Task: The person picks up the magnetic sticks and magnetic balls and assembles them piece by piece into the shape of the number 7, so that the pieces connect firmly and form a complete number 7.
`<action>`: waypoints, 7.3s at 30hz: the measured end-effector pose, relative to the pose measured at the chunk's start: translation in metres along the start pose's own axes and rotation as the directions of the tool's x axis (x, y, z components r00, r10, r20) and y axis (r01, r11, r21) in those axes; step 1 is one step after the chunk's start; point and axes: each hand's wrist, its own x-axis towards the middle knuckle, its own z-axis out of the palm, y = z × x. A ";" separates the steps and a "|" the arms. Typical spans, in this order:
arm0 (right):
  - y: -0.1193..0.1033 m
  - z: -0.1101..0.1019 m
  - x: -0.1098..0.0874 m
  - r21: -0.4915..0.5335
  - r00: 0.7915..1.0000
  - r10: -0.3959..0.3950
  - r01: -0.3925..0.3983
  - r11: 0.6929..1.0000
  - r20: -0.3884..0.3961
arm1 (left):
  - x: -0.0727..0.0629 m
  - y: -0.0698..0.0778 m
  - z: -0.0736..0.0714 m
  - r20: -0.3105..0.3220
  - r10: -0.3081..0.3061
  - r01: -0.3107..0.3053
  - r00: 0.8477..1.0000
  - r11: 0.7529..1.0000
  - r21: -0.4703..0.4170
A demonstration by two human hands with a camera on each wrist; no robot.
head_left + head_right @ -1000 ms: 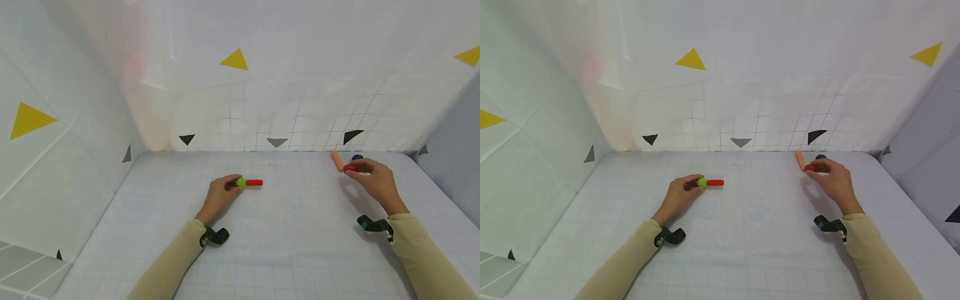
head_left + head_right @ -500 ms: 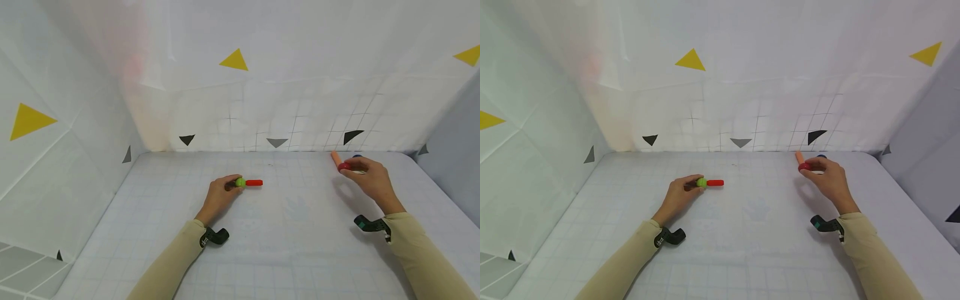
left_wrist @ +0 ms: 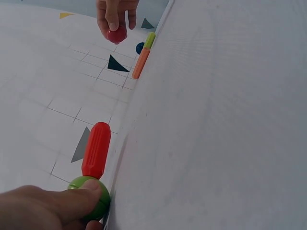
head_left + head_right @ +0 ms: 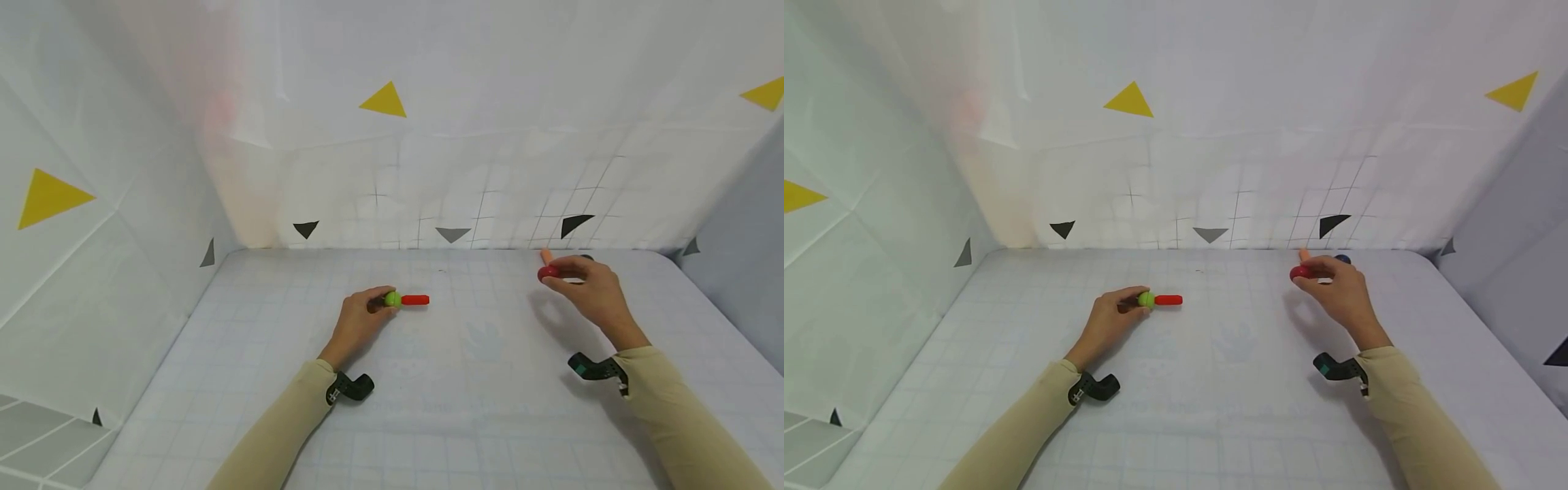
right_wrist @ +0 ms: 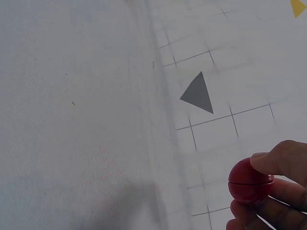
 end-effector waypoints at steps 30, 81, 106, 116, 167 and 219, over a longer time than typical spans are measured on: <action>-0.033 0.015 0.001 0.069 0.996 -0.074 0.070 0.995 0.049 | 0.001 0.002 0.004 -0.019 -0.035 0.034 0.999 0.998 -0.052; -0.077 0.076 0.011 0.223 0.960 -0.194 0.148 0.964 0.201 | -0.002 0.014 0.007 -0.058 -0.058 0.056 0.997 0.998 -0.035; -0.094 0.103 0.016 0.246 0.937 -0.227 0.162 0.956 0.265 | 0.001 0.008 0.002 -0.076 -0.063 0.063 0.995 0.998 -0.006; -0.097 0.109 0.016 0.241 0.930 -0.245 0.180 0.954 0.275 | 0.002 0.007 0.003 -0.069 -0.087 0.085 0.994 0.996 -0.021; -0.095 0.130 0.011 0.235 0.923 -0.256 0.191 0.953 0.287 | 0.001 0.011 0.008 -0.068 -0.058 0.057 0.996 0.998 -0.017; -0.069 0.072 0.025 0.108 0.946 -0.260 0.243 0.964 0.193 | 0.002 0.008 0.007 -0.068 -0.034 0.034 0.997 0.999 -0.005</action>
